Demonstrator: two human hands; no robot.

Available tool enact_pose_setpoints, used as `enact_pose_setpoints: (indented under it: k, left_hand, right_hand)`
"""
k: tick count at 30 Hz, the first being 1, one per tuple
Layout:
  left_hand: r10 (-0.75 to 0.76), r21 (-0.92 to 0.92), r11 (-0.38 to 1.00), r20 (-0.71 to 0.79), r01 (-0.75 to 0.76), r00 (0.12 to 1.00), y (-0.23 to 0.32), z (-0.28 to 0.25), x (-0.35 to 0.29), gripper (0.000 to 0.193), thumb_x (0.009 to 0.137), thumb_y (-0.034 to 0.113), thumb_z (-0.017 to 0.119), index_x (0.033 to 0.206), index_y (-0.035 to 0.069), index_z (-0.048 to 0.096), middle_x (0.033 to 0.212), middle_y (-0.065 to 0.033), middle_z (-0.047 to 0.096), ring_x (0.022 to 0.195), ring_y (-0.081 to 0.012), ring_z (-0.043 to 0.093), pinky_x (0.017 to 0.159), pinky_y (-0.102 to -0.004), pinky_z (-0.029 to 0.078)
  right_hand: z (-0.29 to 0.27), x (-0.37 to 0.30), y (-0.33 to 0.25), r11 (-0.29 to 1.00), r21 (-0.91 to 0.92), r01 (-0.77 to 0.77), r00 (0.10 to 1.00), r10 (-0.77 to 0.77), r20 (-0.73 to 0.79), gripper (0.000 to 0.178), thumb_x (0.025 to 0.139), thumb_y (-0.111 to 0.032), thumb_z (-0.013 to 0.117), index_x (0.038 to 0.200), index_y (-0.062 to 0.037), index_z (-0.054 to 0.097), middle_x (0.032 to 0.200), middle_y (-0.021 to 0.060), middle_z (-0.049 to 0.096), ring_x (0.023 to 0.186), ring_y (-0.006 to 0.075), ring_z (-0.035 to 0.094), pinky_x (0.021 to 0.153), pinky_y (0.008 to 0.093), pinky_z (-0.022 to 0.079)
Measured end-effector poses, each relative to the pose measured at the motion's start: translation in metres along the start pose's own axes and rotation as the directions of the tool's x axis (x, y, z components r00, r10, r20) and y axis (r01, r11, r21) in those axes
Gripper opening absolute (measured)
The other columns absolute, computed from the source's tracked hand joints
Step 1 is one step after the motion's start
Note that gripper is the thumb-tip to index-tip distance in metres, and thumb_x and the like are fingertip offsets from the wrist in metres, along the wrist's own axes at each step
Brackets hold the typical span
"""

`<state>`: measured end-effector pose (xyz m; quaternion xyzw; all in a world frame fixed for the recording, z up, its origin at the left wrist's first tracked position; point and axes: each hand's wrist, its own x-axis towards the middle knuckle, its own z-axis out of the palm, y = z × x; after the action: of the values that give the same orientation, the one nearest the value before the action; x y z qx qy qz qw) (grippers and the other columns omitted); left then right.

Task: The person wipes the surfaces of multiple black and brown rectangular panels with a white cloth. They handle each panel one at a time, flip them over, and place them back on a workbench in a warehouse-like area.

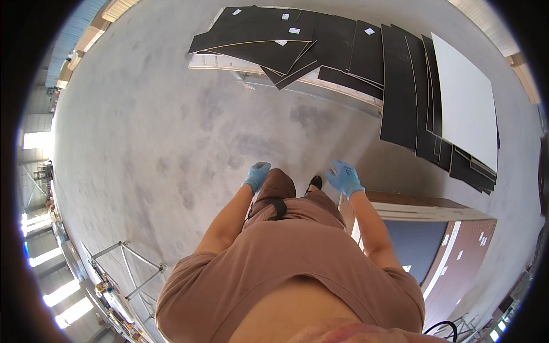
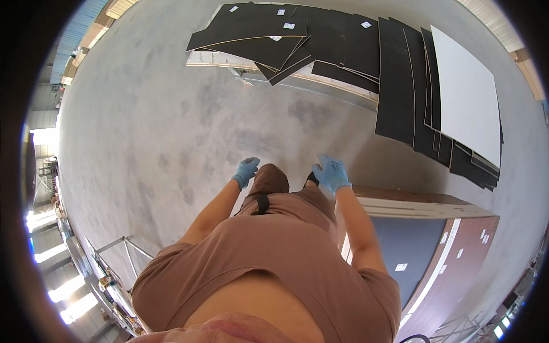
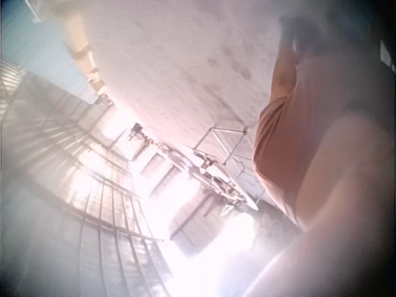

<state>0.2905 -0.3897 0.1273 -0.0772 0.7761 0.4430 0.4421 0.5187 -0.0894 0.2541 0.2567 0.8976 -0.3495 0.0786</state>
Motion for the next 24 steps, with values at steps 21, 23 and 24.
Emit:
enact_pose_setpoints:
  k: [21, 23, 24]
  left_hand:
    - [-0.389, -0.369, 0.828, 0.166, 0.423, 0.906, 0.325, -0.05, 0.449, 0.094, 0.086, 0.056, 0.082, 0.159, 0.012, 0.042, 0.164, -0.0153, 0.042, 0.147, -0.0356, 0.043, 0.117, -0.0542, 0.038]
    - [-0.39, -0.439, 0.772, 0.243, 0.459, 0.888, 0.324, -0.043, 0.465, 0.099, 0.083, 0.059, 0.085, 0.159, 0.011, 0.042, 0.167, -0.0158, 0.038, 0.15, -0.0376, 0.039, 0.12, -0.056, 0.034]
    - [-0.399, -0.476, 0.738, 0.263, 0.478, 0.879, 0.32, -0.04, 0.472, 0.098, 0.082, 0.059, 0.085, 0.157, 0.011, 0.044, 0.164, -0.0153, 0.041, 0.148, -0.0372, 0.042, 0.119, -0.0559, 0.036]
  right_hand:
    - [-0.022, 0.59, -0.045, 0.964, -0.264, -0.017, 0.997, -0.005, -0.08, 0.055, 0.088, -0.034, 0.071, 0.134, -0.0056, 0.062, 0.139, 0.0208, 0.063, 0.128, 0.0399, 0.061, 0.108, 0.05, 0.047]
    - [-0.028, 0.651, -0.05, 0.914, -0.404, -0.032, 0.994, -0.012, -0.106, 0.066, 0.085, -0.034, 0.077, 0.142, -0.0071, 0.058, 0.154, 0.0197, 0.052, 0.14, 0.0386, 0.051, 0.116, 0.0499, 0.041]
    - [-0.03, 0.678, -0.054, 0.899, -0.438, -0.003, 0.992, -0.052, -0.114, 0.069, 0.085, -0.035, 0.077, 0.145, -0.008, 0.055, 0.157, 0.0191, 0.049, 0.142, 0.038, 0.048, 0.117, 0.0508, 0.039]
